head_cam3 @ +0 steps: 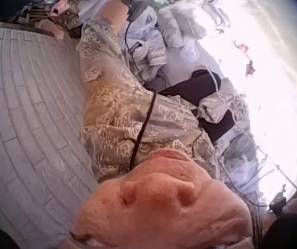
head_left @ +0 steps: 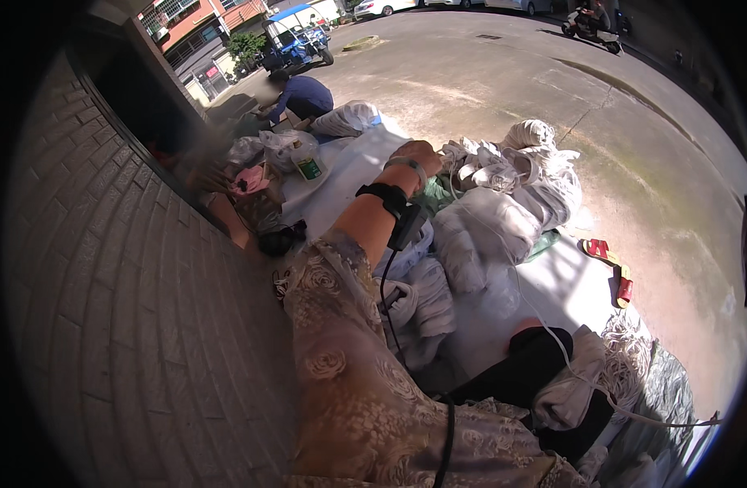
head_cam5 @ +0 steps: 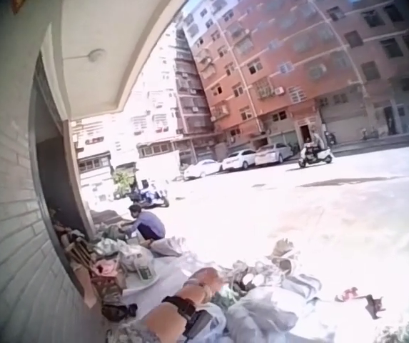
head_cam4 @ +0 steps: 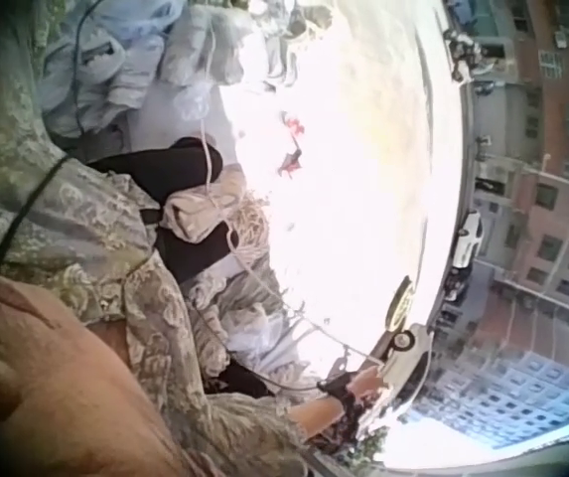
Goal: Insert and tie laces into a white sneaker.
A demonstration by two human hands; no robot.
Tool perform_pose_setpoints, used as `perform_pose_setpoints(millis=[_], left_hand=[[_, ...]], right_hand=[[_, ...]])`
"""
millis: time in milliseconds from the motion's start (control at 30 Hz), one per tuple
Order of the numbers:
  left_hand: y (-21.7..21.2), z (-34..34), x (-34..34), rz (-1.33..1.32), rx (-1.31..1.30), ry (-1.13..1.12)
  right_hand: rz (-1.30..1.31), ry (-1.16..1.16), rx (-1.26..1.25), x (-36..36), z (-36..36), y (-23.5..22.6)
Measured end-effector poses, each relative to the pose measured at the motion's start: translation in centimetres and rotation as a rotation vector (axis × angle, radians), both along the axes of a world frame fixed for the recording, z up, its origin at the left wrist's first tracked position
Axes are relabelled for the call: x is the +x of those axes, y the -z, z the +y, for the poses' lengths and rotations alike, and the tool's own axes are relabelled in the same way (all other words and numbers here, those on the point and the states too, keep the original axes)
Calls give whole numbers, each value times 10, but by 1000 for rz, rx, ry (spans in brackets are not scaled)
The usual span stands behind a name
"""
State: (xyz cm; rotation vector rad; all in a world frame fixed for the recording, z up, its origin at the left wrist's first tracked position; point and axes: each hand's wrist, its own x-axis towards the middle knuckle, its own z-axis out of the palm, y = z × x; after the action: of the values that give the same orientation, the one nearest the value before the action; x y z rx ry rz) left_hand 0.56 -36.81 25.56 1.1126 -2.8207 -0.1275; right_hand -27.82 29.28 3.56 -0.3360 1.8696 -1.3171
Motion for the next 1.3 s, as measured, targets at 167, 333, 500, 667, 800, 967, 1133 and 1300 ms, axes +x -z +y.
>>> perform_pose_setpoints(millis=[167, 333, 500, 667, 800, 967, 1133, 1300], left_hand=[[115, 149, 12, -823, 840, 391], [184, 235, 12, -502, 1531, 532], [201, 322, -31, -111, 1467, 857], [200, 393, -46, 264, 693, 1484], [187, 416, -39, 220, 618, 1546], [187, 428, -46, 176, 467, 1558], [195, 433, -54, 145, 549, 1601], [166, 406, -90, 208, 1291, 1143]], right_hand=[[-216, 202, 59, 84, 98, 28], [-555, 559, -78, 244, -5, -47], [-549, 651, -268, 242, -47, -17], [-415, 726, -275, 238, -41, -7], [-350, 776, -305, 229, -49, -6], [-403, 775, -468, 219, -46, -4], [-480, 713, -555, 208, -34, -12], [-216, 599, -679, 135, 12, -91]])
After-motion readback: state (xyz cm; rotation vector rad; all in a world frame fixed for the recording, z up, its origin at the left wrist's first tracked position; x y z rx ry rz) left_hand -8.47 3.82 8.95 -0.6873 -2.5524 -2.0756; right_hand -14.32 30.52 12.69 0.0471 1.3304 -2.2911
